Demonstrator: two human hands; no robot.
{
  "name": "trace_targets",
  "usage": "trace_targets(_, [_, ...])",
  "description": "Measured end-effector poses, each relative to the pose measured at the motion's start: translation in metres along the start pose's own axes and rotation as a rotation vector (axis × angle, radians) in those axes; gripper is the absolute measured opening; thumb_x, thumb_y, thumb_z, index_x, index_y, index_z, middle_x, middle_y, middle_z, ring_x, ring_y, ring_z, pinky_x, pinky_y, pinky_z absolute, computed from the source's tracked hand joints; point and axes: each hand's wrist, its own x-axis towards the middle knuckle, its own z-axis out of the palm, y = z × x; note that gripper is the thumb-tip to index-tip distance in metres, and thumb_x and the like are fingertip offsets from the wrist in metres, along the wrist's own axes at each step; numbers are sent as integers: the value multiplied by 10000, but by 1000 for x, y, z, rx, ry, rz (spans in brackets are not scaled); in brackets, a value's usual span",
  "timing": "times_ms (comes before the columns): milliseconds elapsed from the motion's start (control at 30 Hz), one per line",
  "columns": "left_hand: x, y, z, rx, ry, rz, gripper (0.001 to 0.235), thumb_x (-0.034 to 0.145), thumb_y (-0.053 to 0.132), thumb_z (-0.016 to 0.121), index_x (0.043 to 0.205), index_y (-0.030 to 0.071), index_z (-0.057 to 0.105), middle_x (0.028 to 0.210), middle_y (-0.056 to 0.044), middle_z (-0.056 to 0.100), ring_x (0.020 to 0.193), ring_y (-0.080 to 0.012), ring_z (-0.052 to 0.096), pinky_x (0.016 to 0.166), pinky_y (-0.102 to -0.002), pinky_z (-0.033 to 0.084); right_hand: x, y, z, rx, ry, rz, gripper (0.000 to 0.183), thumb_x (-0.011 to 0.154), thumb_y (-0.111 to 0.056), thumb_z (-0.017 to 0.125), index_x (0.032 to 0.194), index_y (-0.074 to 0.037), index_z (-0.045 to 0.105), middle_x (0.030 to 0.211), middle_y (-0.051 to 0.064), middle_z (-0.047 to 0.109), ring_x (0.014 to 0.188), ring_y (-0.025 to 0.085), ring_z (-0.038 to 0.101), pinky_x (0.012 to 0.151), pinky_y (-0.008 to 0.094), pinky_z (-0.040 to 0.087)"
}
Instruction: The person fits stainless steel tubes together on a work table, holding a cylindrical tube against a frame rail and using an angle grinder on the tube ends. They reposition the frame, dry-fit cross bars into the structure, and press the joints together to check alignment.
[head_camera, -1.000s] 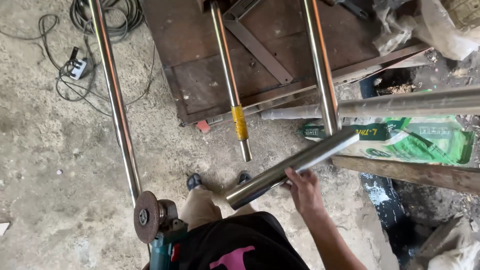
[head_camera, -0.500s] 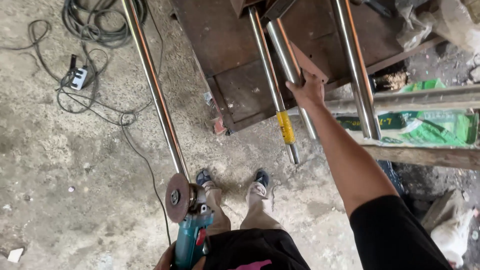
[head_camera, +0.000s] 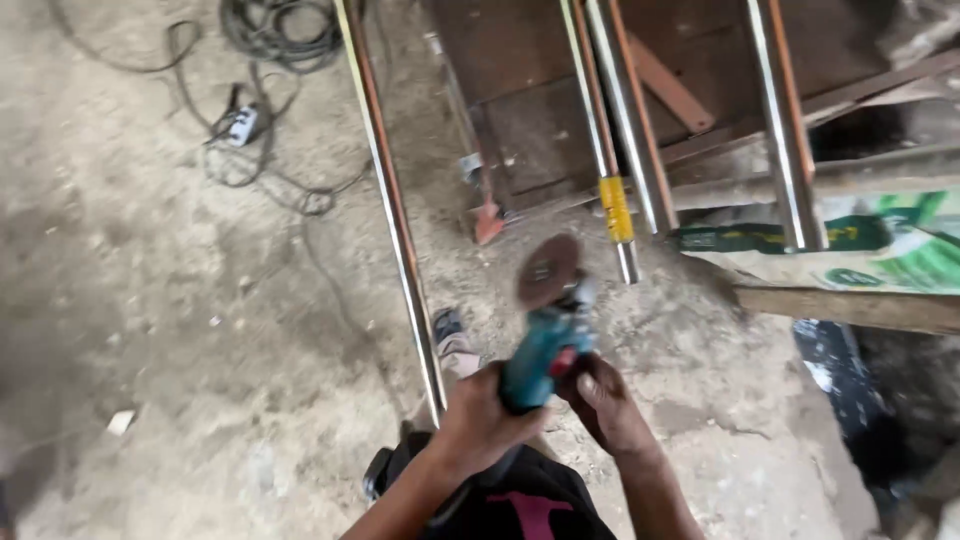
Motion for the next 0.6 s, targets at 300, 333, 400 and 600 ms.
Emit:
trace_targets(300, [1, 34, 121, 101, -386, 160, 633, 721, 304, 764, 1186, -62, 541, 927, -161, 719, 691, -287, 738, 590, -320, 659, -84, 6, -24, 259, 854, -234, 445, 1042, -193, 483, 1300, 164, 546, 1210, 285, 658, 1028, 343, 654, 949, 414, 518])
trace_targets(333, [-8, 40, 127, 187, -484, 37, 656, 735, 338, 753, 1218, -25, 497, 945, -142, 703, 686, -280, 728, 572, -337, 638, -94, 12, -35, 259, 816, -282, 465, 979, -169, 558, 1330, 133, 517, 1191, 291, 656, 1019, 366, 667, 910, 435, 536])
trace_targets(400, [-19, 33, 149, 311, -606, -68, 681, 750, 372, 742, 1249, 12, 452, 963, -123, 687, 681, -274, 718, 554, -354, 616, -110, 23, -51, 273, 813, -358, 527, 917, -144, 633, 1360, 103, 489, 1171, 297, 655, 1010, 389, 679, 872, 456, 553])
trace_targets(600, [-14, 18, 151, 256, -795, -31, 680, 759, 320, 727, 1233, -58, 418, 916, -130, 649, 629, -236, 670, 543, -292, 615, -106, 47, -36, 381, 1080, -270, 627, 880, -346, 655, 1327, 80, 550, 1124, 246, 691, 888, 327, 708, 692, 422, 601])
